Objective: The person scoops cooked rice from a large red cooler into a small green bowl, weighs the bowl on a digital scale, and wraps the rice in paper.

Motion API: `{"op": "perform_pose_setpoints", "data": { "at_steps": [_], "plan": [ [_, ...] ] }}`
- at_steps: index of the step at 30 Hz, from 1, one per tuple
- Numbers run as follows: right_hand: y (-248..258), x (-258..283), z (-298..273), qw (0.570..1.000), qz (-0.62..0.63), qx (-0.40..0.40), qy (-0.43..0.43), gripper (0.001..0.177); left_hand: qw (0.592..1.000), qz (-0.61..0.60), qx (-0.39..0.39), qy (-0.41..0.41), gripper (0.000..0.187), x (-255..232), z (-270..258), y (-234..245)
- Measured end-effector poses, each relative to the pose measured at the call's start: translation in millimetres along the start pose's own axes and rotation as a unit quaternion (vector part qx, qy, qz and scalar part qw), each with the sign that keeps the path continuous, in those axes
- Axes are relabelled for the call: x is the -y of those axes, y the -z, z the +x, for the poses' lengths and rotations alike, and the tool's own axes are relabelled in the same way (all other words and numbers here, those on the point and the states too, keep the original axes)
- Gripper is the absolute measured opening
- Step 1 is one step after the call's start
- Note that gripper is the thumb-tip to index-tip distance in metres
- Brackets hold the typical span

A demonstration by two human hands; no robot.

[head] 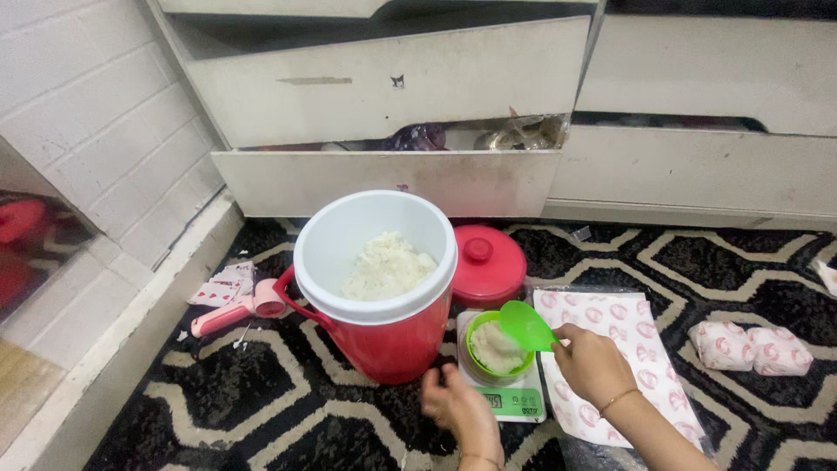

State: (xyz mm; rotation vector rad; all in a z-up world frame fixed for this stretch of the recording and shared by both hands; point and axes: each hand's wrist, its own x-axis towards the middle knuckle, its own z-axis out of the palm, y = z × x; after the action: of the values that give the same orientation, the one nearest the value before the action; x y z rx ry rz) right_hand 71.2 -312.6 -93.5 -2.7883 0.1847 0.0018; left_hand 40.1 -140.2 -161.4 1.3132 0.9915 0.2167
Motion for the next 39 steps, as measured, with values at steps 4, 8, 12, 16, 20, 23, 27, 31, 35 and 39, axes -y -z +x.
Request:
{"op": "perform_pose_setpoints", "data": {
  "at_steps": [4,8,12,16,20,23,27,31,35,39],
  "plan": [
    [-20,-22,19,0.994,0.080,0.045,-0.059,0.030,0.989,-0.019,0.148,-0.019,0.067,34,28,-13],
    [-31,-40,22,0.978,0.165,0.063,-0.113,0.030,0.950,-0.170,0.234,0.119,0.076,52,59,-17],
    [-30,-39,17,0.944,0.291,0.057,-0.143,0.031,0.956,-0.117,0.216,0.162,0.083,43,65,-9],
    [-17,-29,4,0.956,0.272,0.042,-0.101,0.031,0.958,-0.114,0.191,0.182,0.082,20,63,0],
    [-3,-22,-5,0.986,0.166,0.017,-0.008,0.030,0.958,-0.118,0.195,0.172,0.079,16,61,7],
    [4,-19,-11,0.993,0.110,0.053,-0.001,0.029,0.950,-0.132,0.216,0.180,0.082,21,59,7],
    [-2,-18,-14,0.993,0.099,0.058,0.037,0.028,0.927,-0.162,0.263,0.213,0.084,30,49,-1],
    [-31,-21,1,0.985,0.168,0.035,-0.018,0.029,0.934,-0.123,0.275,0.191,0.080,30,47,-9],
    [-62,-11,10,0.937,0.311,0.105,-0.122,0.029,0.934,-0.114,0.288,0.176,0.073,36,63,-23],
    [-73,4,16,0.847,0.475,0.104,-0.214,0.027,0.951,-0.085,0.296,0.009,0.075,59,80,-34]
  ]
}}
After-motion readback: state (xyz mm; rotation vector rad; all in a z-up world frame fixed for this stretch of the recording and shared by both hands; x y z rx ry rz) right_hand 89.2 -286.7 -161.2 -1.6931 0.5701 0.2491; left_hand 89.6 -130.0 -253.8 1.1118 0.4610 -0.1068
